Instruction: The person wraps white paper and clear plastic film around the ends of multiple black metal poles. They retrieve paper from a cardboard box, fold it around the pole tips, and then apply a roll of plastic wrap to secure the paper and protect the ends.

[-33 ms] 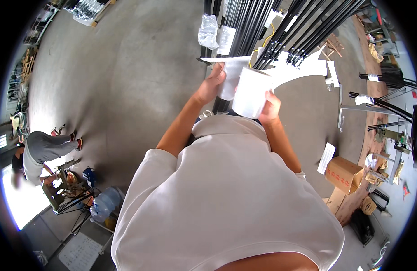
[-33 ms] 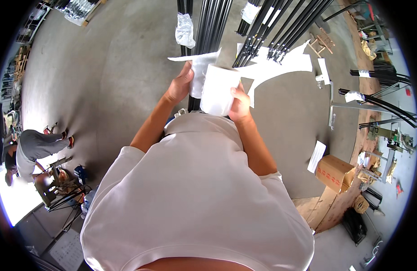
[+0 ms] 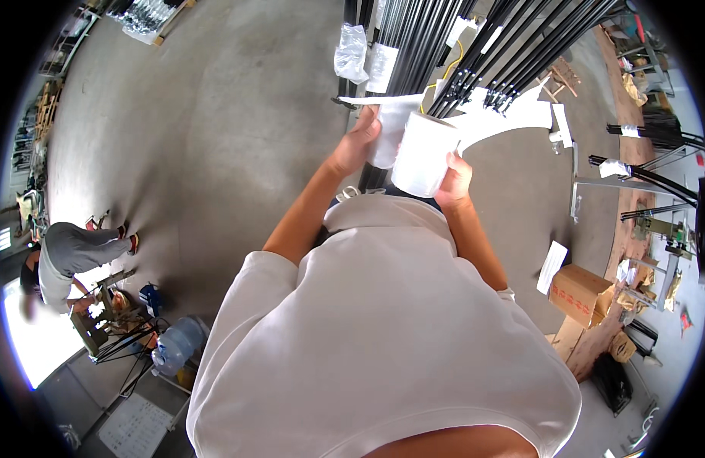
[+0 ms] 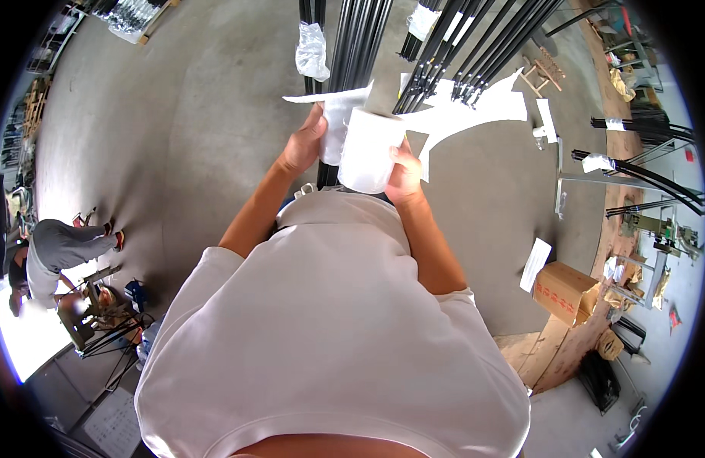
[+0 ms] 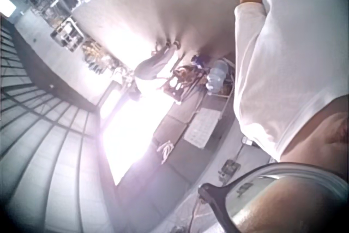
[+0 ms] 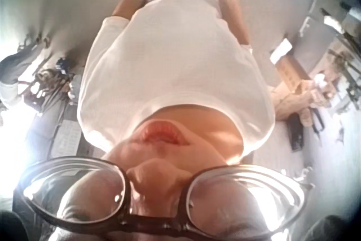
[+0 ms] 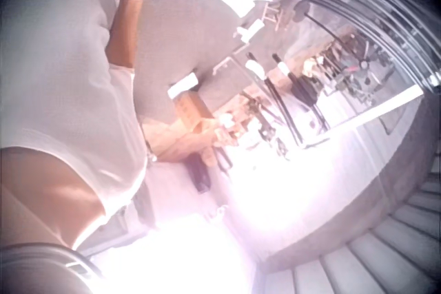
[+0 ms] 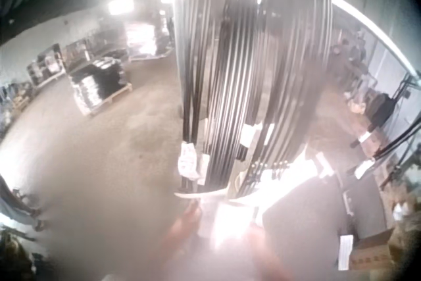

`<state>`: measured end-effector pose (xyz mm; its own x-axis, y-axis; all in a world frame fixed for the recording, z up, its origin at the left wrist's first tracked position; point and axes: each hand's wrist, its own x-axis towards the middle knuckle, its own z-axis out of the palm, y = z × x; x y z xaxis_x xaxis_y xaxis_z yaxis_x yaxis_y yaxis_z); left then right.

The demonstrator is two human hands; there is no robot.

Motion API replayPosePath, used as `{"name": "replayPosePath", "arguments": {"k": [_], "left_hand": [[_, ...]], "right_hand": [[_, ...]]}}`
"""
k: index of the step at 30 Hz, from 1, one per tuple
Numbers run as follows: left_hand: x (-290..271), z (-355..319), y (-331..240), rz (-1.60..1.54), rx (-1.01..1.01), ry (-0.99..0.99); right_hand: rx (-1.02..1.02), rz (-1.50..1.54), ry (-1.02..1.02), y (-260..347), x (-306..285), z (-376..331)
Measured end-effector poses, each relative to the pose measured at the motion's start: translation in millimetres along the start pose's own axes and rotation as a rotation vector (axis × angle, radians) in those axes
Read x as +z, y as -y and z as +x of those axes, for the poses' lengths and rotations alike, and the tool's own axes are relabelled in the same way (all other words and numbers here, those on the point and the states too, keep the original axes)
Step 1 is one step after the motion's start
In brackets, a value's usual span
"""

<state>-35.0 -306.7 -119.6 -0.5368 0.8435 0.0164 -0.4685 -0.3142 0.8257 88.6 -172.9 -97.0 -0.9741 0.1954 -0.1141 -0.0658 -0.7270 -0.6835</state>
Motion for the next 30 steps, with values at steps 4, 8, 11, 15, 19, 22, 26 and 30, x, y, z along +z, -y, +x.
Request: {"name": "replayPosePath", "arguments": {"k": [4, 8, 11, 15, 19, 22, 26, 30], "left_hand": [[12, -3, -16, -0.037, 0.068, 0.058], [-2, -13, -1, 0.44, 0.14, -0.218], [13, -26, -5, 0.395, 0.231, -0.213], [24, -27, -35, 0.425, 0.14, -0.053], [23, -21, -42, 0.41, -0.043, -0.02], [13, -16, -40, 0.435, -0.087, 0.007], [9, -11, -37, 0.478, -0.029, -0.029], [1, -8, -27, 0.556, 0.057, -0.089]], "right_hand": [[0.008, 0.199, 0.047, -7, 4, 2], [-0.042, 0.132, -0.037, -14, 10, 5], [-0.06, 0.114, -0.086, -17, 12, 5], [-0.099, 0.076, -0.104, -19, 12, 10], [-0.168, -0.051, -0.112, -24, 7, 17], [-0.148, -0.112, -0.094, -20, 11, 18], [-0.037, -0.015, -0.059, -13, 8, 15], [-0.058, 0.108, 0.05, -12, 4, 19]]}}
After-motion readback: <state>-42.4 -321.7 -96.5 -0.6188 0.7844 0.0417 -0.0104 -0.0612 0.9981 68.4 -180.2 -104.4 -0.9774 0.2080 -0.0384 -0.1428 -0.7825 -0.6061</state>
